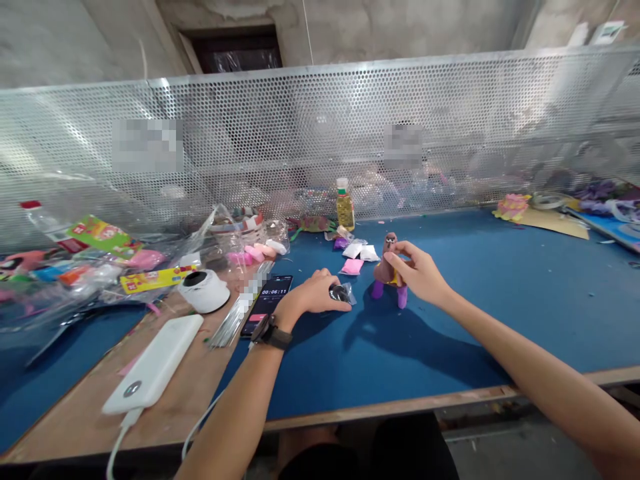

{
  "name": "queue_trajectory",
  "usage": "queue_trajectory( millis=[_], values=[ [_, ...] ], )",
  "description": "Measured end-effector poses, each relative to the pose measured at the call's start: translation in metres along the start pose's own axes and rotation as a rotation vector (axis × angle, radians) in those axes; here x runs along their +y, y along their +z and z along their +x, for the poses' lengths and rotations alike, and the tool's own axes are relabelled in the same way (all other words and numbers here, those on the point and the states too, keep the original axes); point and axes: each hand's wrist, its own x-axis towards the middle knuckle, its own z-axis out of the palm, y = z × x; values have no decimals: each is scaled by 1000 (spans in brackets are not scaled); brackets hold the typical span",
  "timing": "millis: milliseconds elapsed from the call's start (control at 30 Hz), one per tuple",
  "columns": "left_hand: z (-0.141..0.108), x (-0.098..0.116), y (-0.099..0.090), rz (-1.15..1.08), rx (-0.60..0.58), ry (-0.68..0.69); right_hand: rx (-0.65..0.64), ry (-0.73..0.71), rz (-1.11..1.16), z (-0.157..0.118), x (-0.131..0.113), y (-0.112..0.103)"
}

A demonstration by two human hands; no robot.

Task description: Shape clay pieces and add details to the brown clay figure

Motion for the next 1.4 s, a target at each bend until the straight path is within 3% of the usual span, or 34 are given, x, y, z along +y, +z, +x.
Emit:
queue_trajectory(
  millis=[233,533,967,1400],
  values=[
    [11,16,19,-115,111,147,-209,31,69,6,2,-7],
    [15,28,28,-164,166,173,-410,113,147,11,-2,-19],
    [16,31,29,-143,187,149,-358,194,227,10,0,-17],
    [19,28,35,-116,236,175,-343,175,229,10,-3,-11]
  ],
)
